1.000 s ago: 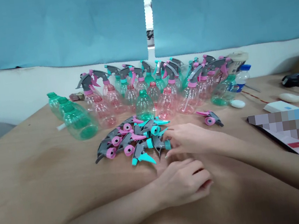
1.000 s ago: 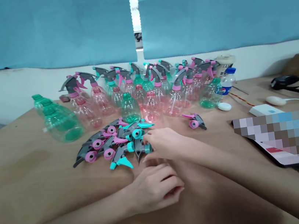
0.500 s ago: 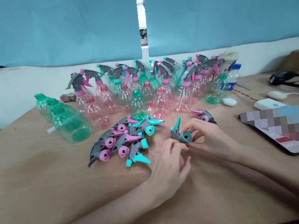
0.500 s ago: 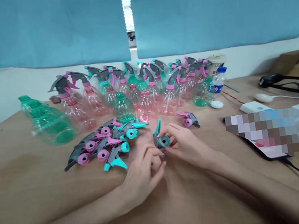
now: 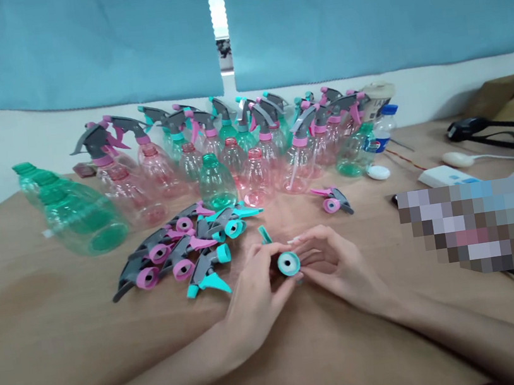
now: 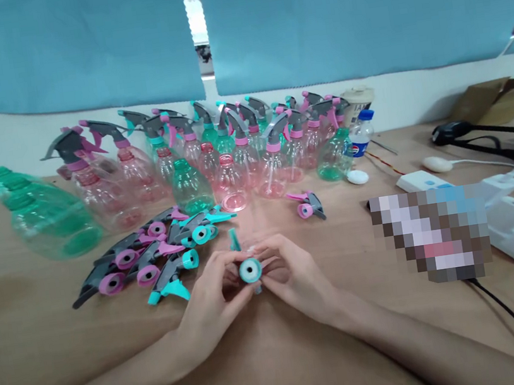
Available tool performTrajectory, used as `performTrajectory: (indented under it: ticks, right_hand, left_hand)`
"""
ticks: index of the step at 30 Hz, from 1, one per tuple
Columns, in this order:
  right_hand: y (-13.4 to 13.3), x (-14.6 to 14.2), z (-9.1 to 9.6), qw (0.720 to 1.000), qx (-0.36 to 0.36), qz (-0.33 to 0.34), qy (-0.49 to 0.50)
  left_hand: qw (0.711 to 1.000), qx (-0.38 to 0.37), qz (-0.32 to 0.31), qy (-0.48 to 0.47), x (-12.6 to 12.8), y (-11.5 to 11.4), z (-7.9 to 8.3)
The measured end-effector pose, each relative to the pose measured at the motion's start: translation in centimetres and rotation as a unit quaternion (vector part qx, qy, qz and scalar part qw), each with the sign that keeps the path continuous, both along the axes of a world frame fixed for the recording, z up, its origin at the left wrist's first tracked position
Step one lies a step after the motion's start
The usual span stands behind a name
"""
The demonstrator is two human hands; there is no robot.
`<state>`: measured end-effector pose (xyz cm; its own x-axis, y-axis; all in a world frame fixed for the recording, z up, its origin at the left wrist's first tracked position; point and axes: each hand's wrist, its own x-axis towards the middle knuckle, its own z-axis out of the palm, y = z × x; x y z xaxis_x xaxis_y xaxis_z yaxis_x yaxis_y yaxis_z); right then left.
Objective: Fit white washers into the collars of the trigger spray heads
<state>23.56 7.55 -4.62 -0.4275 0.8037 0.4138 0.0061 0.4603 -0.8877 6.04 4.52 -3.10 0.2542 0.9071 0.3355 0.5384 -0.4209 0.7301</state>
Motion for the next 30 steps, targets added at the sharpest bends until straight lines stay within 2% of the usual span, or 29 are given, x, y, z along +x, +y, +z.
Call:
performTrajectory:
  ticks: [4, 9, 13, 21, 27, 30]
  right_hand:
    - [-0.5, 0.1, 0.8, 0.999, -0.024, -0.001, 0.028]
    - [-0.6, 0.2, 1.2, 0.999, 0.014, -0.047, -0.011]
    - [-0.7, 0.4, 1.5, 0.995, 0.045, -0.070, -0.052]
    - [-0.7, 0.7, 1.9, 0.991, 0.080, -0.071, -0.082]
    - [-0.3, 0.9, 2.0, 0.990, 0.067, -0.081, -0.097]
    - [-0.5, 0.9, 2.2, 0.983, 0.111, -0.078, -0.124]
  left_hand:
    - [1.000, -0.028, 0.006, -0.010, 0.0, 0.1, 0.5]
    - [1.000, -0.004, -0.024, 0.006, -0.2, 0.3, 0.9]
    - [0.999, -0.003, -0.015, 0.028, -0.2, 0.3, 0.9]
    - [0.999, -0.031, -0.010, 0.018, -0.1, 0.2, 0.8]
    - [0.999, -0.042, -0.019, 0.026, -0.1, 0.3, 1.0]
    - [0.998, -0.045, -0.020, 0.026, -0.1, 0.3, 0.7]
